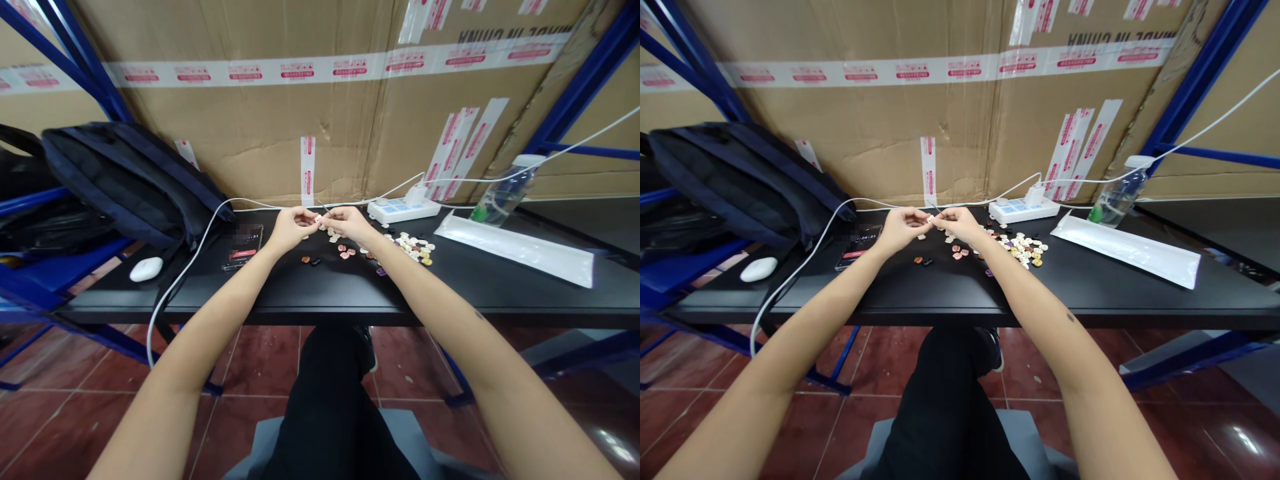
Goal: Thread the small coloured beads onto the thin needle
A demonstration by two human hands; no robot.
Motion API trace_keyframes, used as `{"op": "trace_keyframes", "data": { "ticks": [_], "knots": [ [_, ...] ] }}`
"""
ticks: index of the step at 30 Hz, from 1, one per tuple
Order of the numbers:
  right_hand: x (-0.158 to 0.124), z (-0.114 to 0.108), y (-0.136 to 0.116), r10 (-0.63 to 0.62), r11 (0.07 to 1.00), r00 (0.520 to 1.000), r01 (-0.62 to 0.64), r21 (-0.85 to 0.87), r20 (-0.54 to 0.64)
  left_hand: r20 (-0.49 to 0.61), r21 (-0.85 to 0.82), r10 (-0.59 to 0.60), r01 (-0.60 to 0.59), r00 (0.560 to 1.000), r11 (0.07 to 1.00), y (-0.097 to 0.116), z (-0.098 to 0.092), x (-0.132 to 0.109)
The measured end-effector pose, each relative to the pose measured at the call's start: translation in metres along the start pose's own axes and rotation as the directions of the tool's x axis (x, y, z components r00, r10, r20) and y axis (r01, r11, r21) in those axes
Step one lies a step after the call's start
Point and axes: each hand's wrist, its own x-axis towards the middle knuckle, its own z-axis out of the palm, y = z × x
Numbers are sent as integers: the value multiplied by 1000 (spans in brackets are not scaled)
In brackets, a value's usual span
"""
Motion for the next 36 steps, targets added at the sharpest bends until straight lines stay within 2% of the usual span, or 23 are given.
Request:
{"op": "trace_keyframes", "data": {
  "ticks": [2, 6, 9, 11, 14, 16, 19, 23, 31, 36],
  "knots": [
    [0, 1, 0, -13, 1000, 1000, 13, 1, -10, 4, 15, 42, -42, 999, 999, 0, -1, 0],
    [2, 3, 0, -37, 999, 999, 39, 36, -35, 31, 139, 210, -212, 977, 967, -1, -1, 3],
    [3, 4, -1, -10, 1000, 998, 10, 4, -58, 26, 243, 254, -252, 967, 937, -2, 0, 3],
    [2, 4, -3, 57, 997, 996, -60, -53, -67, 24, 307, 208, -205, 978, 929, -3, 2, 3],
    [-2, 5, -5, 173, 975, 982, -181, -126, -69, 63, 374, 64, -83, 996, 924, -6, 4, 1],
    [-4, 5, -5, 206, 963, 975, -217, -161, -83, 95, 387, 15, -51, 995, 921, -8, 5, 0],
    [-2, 5, -5, 220, 955, 968, -238, -176, -119, 122, 370, 13, -57, 992, 927, -10, 6, 1],
    [3, 2, -3, 311, 944, 945, -320, -80, -104, 136, 326, 0, -45, 991, 944, -10, 5, 1],
    [3, 2, -5, 360, 908, 932, -357, 220, 24, 236, 245, 48, -107, 971, 964, -11, 7, -1],
    [6, 0, 2, 384, 875, 913, -408, 262, 139, 235, 267, 77, -140, 969, 953, -14, 7, 0]
  ]
}}
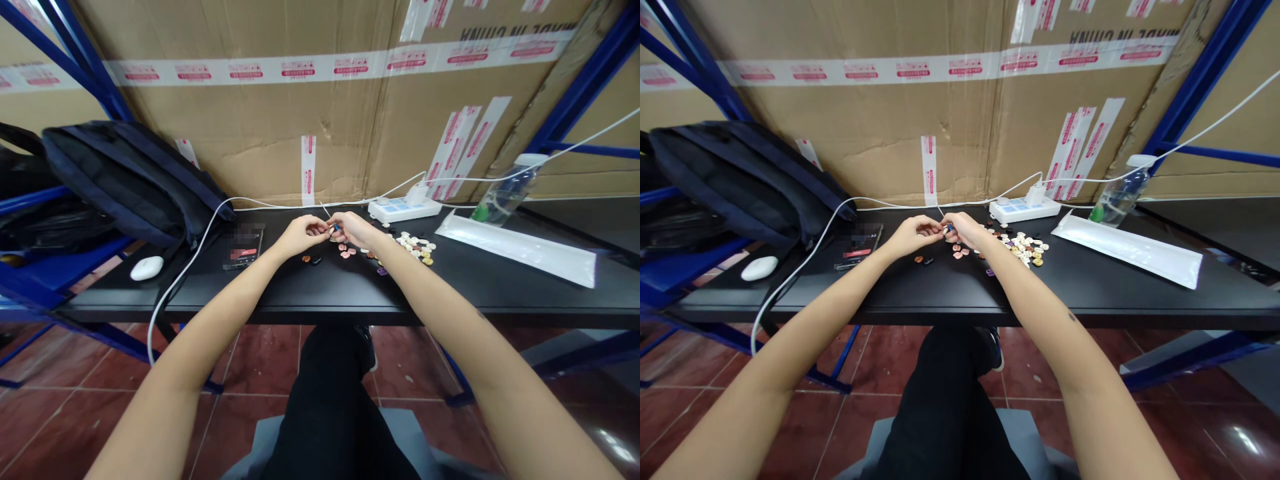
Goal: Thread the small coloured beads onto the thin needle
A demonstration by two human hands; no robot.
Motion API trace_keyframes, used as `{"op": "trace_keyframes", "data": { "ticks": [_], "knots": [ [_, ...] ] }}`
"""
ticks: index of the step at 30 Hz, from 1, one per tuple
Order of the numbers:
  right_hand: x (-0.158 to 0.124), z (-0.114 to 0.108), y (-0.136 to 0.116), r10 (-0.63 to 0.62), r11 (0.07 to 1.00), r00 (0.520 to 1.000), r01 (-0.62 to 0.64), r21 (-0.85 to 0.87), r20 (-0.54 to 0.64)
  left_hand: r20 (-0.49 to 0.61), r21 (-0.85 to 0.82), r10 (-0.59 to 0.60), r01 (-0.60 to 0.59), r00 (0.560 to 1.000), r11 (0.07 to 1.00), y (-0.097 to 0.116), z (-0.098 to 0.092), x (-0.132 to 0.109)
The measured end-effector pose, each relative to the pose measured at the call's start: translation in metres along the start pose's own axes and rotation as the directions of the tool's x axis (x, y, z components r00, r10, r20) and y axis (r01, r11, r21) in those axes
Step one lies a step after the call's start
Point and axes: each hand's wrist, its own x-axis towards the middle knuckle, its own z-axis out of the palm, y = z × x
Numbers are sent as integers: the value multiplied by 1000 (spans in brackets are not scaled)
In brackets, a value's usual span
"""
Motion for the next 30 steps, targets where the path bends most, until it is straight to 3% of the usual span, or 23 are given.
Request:
{"op": "trace_keyframes", "data": {
  "ticks": [5, 13, 21, 30],
  "knots": [
    [-3, 0, 2, 59, 993, 997, -54, -108, 46, 8, -10, -12, 12, 1000, 1000, -3, 1, 1],
    [-9, 5, -2, -29, 992, 998, 36, -124, 58, -8, 58, 48, -48, 999, 997, -3, -1, 0],
    [-10, 4, -2, -19, 991, 1000, 22, -135, 23, 52, 151, 63, -70, 997, 986, 4, -5, 1],
    [-12, 3, -1, 12, 968, 1000, -10, -252, 9, 38, 68, -106, 104, 994, 992, 5, -5, -2]
  ]
}}
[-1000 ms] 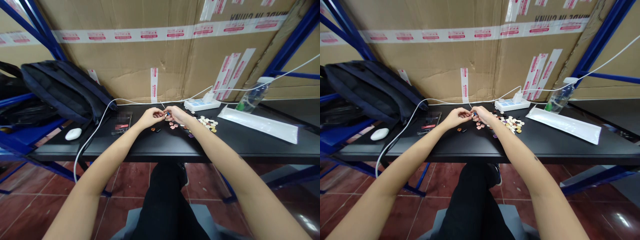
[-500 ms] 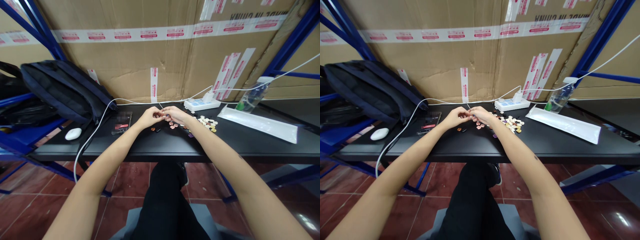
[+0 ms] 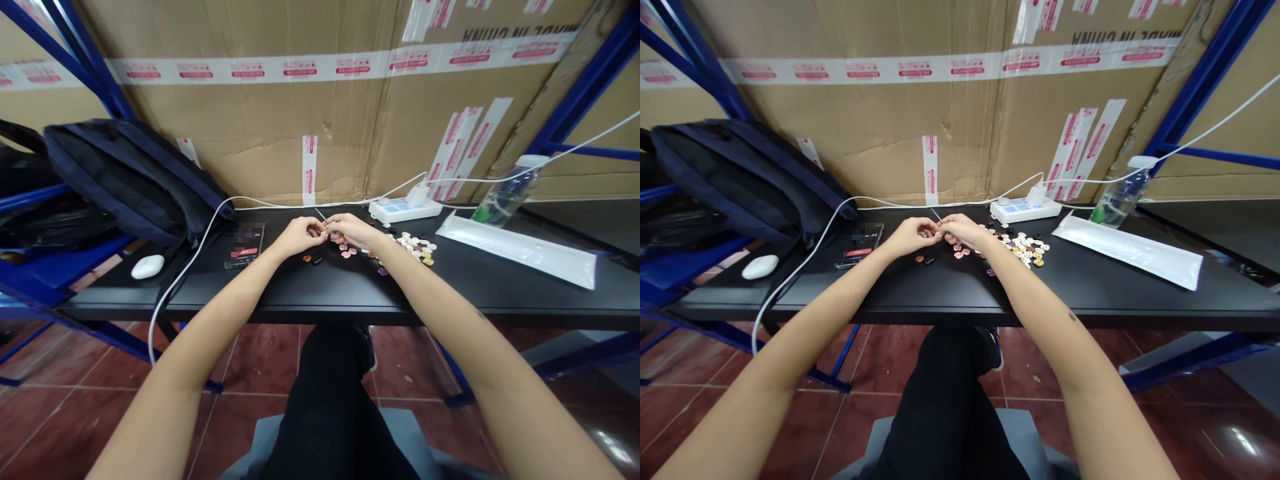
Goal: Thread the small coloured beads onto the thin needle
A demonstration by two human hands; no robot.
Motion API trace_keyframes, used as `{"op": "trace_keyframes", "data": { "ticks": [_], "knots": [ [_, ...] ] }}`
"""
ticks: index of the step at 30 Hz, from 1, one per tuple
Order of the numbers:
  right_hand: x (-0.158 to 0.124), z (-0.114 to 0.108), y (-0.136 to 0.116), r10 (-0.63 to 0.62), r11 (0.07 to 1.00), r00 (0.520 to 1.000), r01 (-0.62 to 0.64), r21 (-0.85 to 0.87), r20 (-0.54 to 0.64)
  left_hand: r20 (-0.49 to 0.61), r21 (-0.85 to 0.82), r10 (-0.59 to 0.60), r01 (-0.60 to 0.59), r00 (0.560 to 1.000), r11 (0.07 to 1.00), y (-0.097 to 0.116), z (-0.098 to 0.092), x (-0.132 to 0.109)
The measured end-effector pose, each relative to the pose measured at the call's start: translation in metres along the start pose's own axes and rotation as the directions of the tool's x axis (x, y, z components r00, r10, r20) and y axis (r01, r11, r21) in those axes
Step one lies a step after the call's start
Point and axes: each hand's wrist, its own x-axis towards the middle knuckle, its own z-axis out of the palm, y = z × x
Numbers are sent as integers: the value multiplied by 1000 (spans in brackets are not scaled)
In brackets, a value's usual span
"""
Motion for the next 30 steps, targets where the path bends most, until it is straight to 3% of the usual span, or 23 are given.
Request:
{"op": "trace_keyframes", "data": {
  "ticks": [11, 22, 30],
  "knots": [
    [-6, 4, -4, -33, 995, 999, 29, -95, -42, -90, 32, 2, 1, 996, 1000, -1, -1, 0],
    [0, -1, 3, -75, 992, 997, 77, -100, 21, -39, 33, 16, -15, 999, 999, -1, -3, -1],
    [-4, 2, -2, -99, 991, 995, 96, -97, -27, -33, -9, 1, -2, 999, 1000, 2, -2, -1]
  ]
}}
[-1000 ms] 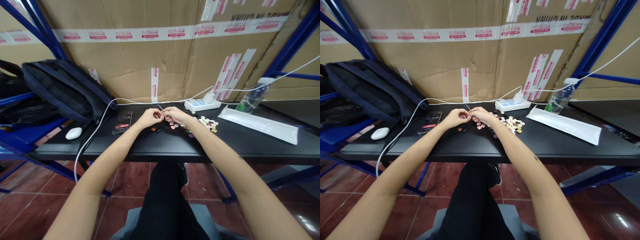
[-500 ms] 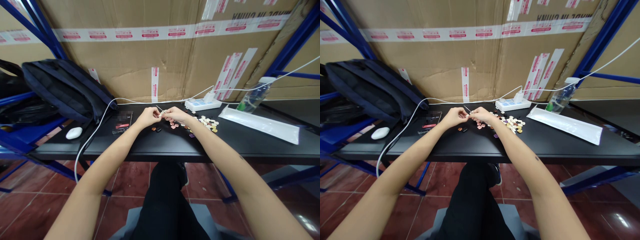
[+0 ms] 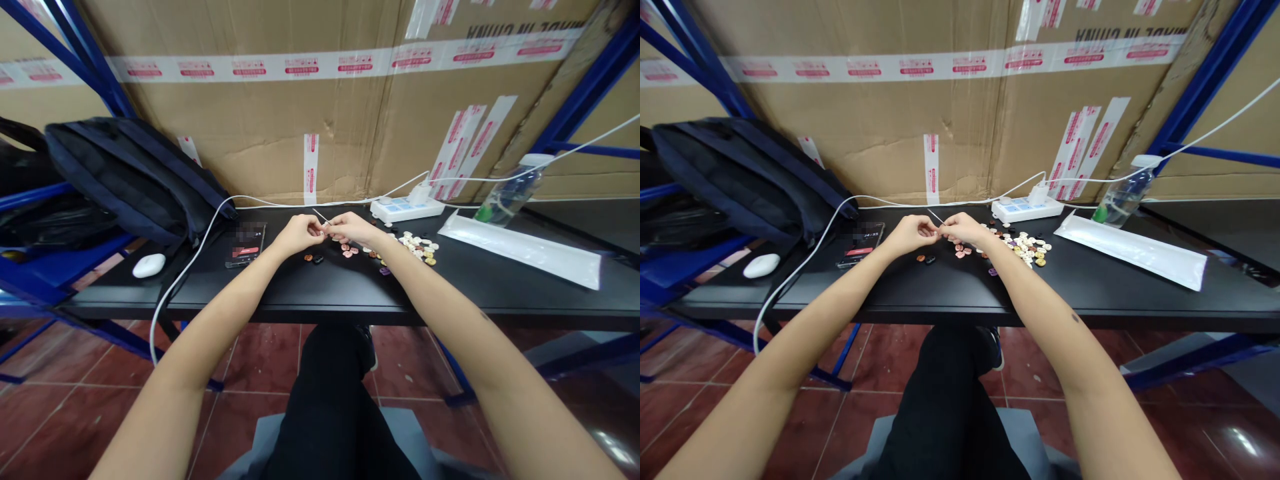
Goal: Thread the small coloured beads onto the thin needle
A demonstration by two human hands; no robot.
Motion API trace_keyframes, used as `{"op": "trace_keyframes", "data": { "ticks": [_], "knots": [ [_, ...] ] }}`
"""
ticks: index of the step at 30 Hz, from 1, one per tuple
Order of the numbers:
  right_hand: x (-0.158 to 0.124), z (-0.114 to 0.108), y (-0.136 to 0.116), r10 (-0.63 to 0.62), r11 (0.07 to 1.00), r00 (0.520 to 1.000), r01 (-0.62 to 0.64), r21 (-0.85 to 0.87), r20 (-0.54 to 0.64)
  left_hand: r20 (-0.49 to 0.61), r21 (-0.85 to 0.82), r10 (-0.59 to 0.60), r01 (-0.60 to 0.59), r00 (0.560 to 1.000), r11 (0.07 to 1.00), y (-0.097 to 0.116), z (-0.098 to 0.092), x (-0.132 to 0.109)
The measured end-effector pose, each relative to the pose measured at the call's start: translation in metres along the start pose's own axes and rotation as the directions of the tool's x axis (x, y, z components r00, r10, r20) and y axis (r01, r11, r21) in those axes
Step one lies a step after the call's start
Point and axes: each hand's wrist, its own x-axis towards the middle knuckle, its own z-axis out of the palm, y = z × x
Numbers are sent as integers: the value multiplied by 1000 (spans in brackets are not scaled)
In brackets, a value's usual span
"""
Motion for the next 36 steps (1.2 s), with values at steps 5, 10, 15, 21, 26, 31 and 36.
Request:
{"op": "trace_keyframes", "data": {
  "ticks": [5, 10, 15, 21, 26, 31, 36],
  "knots": [
    [5, -6, 1, -73, 983, 993, 55, -177, -94, -14, 18, 40, -40, 999, 999, -1, 0, 0],
    [12, -21, 9, -262, 773, 916, 11, -634, -304, 10, 154, 97, -97, 995, 983, -4, -1, -1],
    [11, -33, 13, -191, 607, 898, -210, -766, -397, 191, 148, 251, -281, 949, 948, -1, -1, -2],
    [6, -35, 9, -122, 521, 895, -311, -795, -430, 328, 124, 217, -269, 919, 955, 1, 1, -3],
    [2, -37, 8, -109, 461, 862, -397, -794, -495, 307, 164, 203, -262, 930, 951, 2, 0, -5],
    [-1, -38, 6, -215, 404, 806, -441, -801, -552, 214, 222, 210, -257, 954, 940, 2, -2, -2],
    [1, -32, 5, -327, 420, 794, -364, -831, -513, 186, 318, 201, -252, 962, 914, -4, -3, 0]
  ]
}}
